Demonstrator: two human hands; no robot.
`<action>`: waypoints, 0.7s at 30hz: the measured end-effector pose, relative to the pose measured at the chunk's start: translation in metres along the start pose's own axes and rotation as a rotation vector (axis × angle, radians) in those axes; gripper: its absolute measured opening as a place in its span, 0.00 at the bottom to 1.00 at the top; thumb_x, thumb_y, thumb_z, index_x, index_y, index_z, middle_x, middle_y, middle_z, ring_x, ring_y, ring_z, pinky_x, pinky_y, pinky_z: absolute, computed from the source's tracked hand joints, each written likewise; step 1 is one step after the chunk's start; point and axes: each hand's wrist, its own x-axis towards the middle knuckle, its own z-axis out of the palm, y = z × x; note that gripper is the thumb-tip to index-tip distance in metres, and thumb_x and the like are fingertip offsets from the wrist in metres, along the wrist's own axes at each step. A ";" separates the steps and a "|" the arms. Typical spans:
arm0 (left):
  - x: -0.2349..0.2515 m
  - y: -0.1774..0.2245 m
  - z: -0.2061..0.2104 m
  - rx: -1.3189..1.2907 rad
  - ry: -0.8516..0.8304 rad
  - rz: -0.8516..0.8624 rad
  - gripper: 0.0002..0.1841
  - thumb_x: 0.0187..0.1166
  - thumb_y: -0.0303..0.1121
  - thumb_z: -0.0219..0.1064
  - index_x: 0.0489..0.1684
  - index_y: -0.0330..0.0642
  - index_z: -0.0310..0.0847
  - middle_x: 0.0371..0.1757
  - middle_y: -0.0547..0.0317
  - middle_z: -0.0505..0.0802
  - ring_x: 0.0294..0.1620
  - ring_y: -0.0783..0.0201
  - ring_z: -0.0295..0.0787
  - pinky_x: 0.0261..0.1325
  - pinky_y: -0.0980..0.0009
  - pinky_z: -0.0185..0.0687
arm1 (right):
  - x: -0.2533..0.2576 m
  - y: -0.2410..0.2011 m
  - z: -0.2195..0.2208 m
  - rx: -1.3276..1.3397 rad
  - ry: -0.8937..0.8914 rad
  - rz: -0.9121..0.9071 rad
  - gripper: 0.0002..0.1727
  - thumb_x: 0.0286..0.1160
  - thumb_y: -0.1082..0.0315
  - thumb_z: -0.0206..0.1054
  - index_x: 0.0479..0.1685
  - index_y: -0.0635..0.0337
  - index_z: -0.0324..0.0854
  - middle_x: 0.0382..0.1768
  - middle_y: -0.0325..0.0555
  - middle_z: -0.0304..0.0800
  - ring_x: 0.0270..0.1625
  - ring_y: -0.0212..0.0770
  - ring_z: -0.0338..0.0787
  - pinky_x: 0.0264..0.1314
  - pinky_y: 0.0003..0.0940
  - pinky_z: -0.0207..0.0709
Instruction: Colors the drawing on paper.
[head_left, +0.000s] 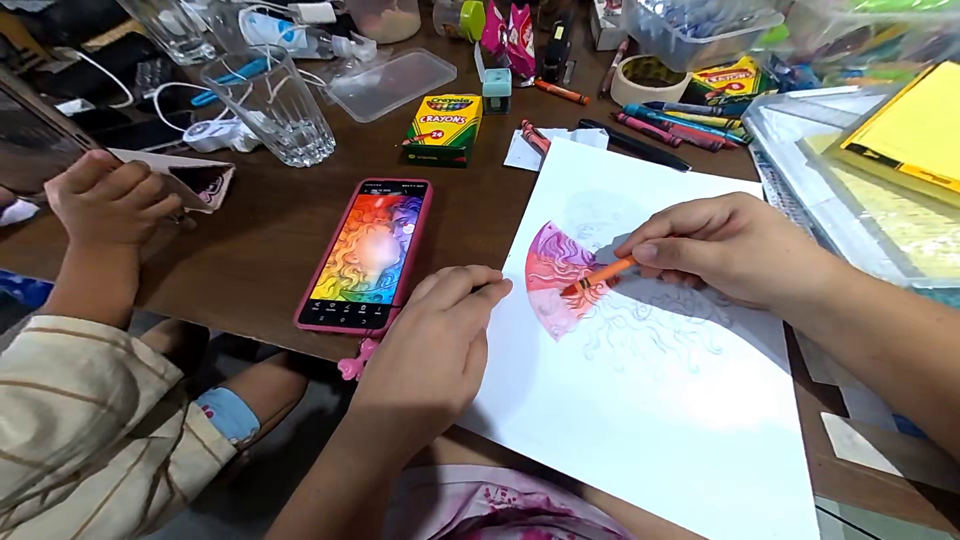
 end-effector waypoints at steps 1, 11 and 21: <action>0.000 0.000 0.000 0.000 0.002 0.000 0.24 0.75 0.28 0.50 0.62 0.42 0.90 0.68 0.56 0.89 0.72 0.57 0.82 0.74 0.62 0.75 | 0.000 0.001 0.000 0.010 -0.011 -0.011 0.11 0.75 0.74 0.65 0.34 0.51 0.93 0.25 0.25 0.90 0.21 0.16 0.81 0.22 0.10 0.73; 0.000 0.000 0.000 0.010 0.003 0.001 0.24 0.76 0.28 0.50 0.63 0.42 0.89 0.68 0.56 0.89 0.72 0.56 0.82 0.74 0.62 0.75 | 0.001 0.000 -0.001 0.012 -0.021 -0.017 0.11 0.75 0.74 0.64 0.33 0.51 0.93 0.24 0.25 0.89 0.21 0.16 0.80 0.22 0.09 0.72; 0.000 0.002 0.000 0.004 -0.009 -0.026 0.22 0.78 0.27 0.51 0.62 0.43 0.89 0.68 0.57 0.89 0.72 0.56 0.82 0.74 0.59 0.75 | 0.001 0.002 0.000 -0.001 -0.024 -0.048 0.10 0.76 0.72 0.65 0.35 0.51 0.93 0.25 0.25 0.89 0.21 0.16 0.79 0.21 0.10 0.71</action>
